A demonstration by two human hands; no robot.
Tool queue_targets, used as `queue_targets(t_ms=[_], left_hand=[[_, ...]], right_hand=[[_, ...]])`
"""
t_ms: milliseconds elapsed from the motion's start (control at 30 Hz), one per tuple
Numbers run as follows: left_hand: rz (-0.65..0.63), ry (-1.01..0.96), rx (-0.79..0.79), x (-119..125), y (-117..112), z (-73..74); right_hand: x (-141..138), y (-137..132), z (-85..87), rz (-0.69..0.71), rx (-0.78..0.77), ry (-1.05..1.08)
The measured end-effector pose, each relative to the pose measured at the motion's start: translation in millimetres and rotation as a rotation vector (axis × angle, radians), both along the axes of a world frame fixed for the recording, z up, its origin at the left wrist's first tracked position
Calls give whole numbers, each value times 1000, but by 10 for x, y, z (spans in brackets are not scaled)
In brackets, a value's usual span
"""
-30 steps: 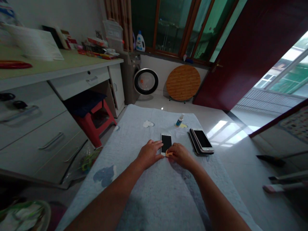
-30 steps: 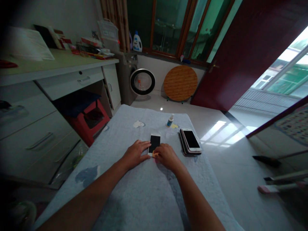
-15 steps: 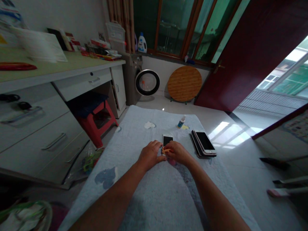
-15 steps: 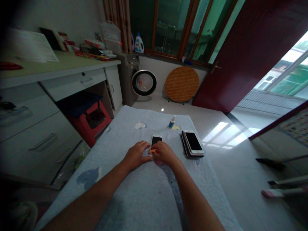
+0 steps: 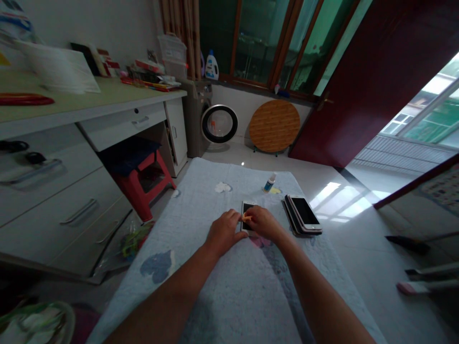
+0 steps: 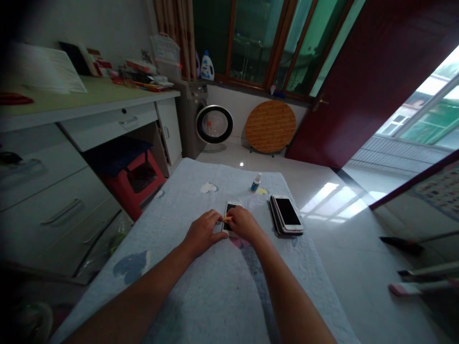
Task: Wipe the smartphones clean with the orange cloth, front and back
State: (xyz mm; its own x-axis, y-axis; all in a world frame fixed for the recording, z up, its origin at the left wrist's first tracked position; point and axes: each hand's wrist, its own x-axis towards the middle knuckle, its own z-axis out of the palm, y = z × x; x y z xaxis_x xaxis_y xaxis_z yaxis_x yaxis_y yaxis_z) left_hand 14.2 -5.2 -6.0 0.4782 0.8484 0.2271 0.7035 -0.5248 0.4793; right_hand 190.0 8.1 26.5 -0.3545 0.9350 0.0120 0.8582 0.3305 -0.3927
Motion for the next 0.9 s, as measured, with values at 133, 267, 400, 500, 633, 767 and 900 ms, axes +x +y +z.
queue_targets(t_ms=[133, 267, 400, 500, 633, 767, 900], left_hand=[[-163, 97, 66, -3, -22, 74], [-225, 183, 105, 19, -35, 83], [-229, 176, 92, 44, -42, 74], [-228, 170, 60, 51, -44, 97], [-228, 156, 16, 47, -37, 102], [-216, 133, 1, 44, -19, 49], [-210, 143, 3, 45, -9, 27]], right_hand=[[87, -78, -68, -80, 99, 93], [143, -91, -107, -66, 124, 137], [98, -27, -161, 45, 74, 61], [40, 87, -170, -6, 86, -15], [-29, 314, -152, -72, 114, -97], [-78, 526, -180, -174, 137, -161], [-116, 584, -205, -220, 148, -174]])
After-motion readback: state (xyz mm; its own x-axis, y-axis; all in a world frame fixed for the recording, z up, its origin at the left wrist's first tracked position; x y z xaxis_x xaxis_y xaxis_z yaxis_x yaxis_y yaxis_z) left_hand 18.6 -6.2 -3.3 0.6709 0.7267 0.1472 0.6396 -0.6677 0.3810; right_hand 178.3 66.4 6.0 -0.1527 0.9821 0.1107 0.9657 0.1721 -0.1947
